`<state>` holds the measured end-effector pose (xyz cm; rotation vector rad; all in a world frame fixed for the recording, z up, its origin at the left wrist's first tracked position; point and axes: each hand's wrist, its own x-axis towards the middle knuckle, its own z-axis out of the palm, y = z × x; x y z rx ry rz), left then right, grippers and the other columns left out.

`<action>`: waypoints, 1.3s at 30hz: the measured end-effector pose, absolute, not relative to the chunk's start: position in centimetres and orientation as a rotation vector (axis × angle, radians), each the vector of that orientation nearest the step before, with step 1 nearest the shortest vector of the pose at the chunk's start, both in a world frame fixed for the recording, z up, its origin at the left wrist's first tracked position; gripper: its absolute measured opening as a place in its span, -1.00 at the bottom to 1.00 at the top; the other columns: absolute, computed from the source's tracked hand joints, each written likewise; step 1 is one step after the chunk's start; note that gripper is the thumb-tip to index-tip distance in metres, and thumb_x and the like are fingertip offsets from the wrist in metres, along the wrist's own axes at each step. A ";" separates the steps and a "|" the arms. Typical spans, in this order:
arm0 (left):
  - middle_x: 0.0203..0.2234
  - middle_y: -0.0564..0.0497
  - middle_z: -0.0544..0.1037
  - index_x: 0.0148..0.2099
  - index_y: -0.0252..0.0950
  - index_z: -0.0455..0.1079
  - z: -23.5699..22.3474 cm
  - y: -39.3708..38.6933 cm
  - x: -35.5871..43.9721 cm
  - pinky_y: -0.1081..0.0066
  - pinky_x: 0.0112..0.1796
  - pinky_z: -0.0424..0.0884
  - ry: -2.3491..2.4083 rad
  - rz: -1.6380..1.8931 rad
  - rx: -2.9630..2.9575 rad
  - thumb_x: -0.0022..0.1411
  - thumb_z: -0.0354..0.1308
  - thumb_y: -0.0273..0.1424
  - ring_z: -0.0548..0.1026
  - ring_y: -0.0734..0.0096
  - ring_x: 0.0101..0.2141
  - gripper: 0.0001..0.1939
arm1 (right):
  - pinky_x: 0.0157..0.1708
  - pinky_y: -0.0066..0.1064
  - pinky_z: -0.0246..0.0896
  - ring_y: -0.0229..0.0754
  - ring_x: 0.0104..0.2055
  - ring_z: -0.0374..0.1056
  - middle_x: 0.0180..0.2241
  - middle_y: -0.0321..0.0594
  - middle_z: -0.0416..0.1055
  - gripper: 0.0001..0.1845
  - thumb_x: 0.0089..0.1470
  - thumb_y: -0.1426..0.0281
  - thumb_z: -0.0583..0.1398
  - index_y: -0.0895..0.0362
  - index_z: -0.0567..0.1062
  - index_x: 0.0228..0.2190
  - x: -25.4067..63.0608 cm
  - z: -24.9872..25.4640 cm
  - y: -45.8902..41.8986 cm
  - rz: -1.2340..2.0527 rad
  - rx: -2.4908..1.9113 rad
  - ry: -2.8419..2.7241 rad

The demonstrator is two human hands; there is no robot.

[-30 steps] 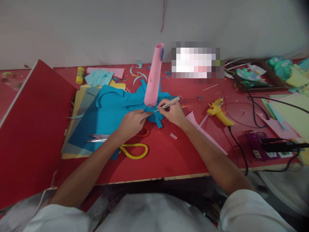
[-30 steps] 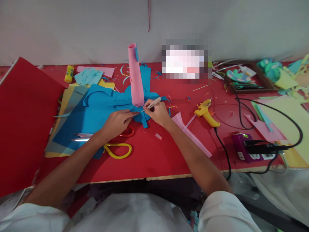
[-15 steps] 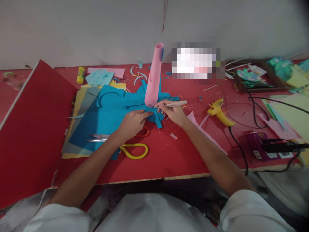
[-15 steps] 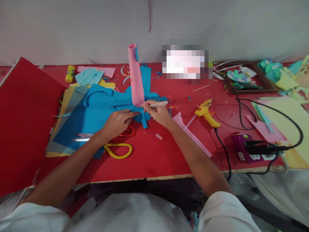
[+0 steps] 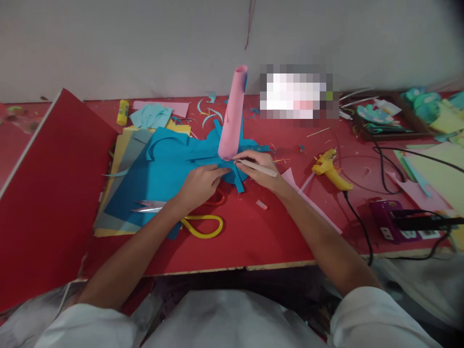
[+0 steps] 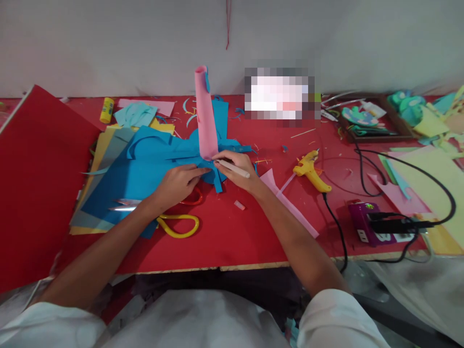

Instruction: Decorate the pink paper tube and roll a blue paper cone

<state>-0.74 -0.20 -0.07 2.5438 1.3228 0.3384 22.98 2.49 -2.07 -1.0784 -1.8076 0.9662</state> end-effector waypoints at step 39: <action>-0.13 -0.15 0.66 0.33 -0.26 0.47 -0.3 -0.2 -0.7 0.29 -0.19 0.47 1.361 0.323 2.567 0.47 -0.04 -0.51 0.61 0.15 -0.14 -0.51 | -0.15 -0.20 0.37 -0.05 -0.20 0.51 -0.28 -0.17 0.65 -0.86 0.25 0.28 0.33 0.03 0.63 -0.36 22.9 -3.1 3.5 0.656 -1.074 -2.003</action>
